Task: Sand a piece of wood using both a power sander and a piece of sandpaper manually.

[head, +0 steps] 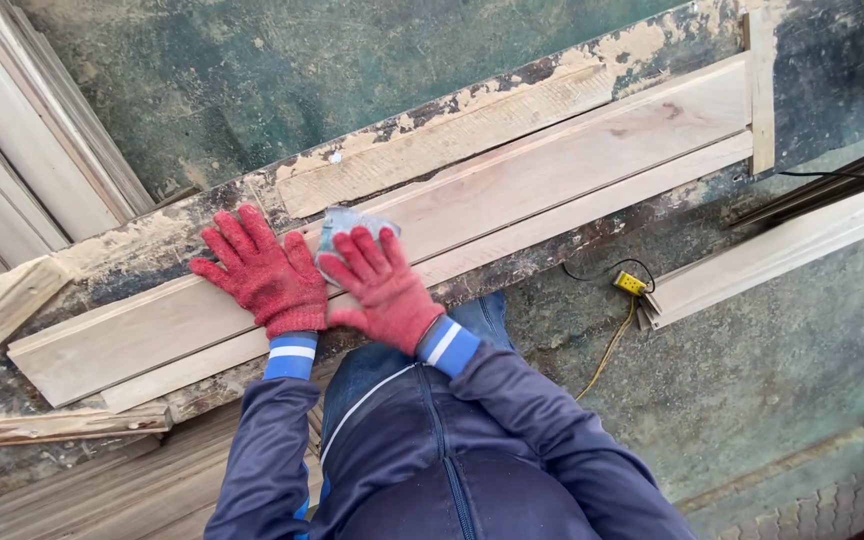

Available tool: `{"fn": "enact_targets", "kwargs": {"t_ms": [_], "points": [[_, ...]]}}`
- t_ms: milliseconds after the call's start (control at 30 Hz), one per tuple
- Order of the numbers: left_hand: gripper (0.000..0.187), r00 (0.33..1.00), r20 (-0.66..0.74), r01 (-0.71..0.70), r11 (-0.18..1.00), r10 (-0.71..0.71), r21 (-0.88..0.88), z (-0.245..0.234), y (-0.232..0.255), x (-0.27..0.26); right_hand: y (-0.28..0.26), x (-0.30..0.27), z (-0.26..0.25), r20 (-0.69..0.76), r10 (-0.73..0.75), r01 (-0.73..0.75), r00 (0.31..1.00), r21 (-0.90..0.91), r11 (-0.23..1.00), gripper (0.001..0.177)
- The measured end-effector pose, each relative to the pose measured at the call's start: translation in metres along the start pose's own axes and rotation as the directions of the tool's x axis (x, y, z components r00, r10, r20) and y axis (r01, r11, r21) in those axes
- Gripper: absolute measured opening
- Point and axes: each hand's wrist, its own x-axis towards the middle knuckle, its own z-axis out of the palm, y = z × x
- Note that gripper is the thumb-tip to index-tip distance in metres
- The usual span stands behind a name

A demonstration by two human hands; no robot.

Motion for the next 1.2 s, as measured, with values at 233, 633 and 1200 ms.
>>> {"fn": "enact_targets", "kwargs": {"t_ms": [233, 633, 1200], "points": [[0.069, 1.0, 0.003, -0.003, 1.0, 0.003, -0.018, -0.005, 0.002, 0.0, 0.218, -0.056, -0.078, -0.018, 0.464, -0.458, 0.886, -0.197, 0.867, 0.08], [0.068, 1.0, -0.015, -0.009, 1.0, 0.009, 0.004, 0.001, 0.0, 0.0, 0.048, 0.001, -0.009, -0.04, 0.031, -0.033, 0.999, -0.042, 0.999, 0.086], [0.067, 1.0, -0.007, 0.003, 1.0, -0.003, 0.006, -0.003, 0.003, 0.002, 0.189, -0.108, -0.062, -0.068, 0.435, -0.44, 0.898, -0.178, 0.88, 0.073]]}}
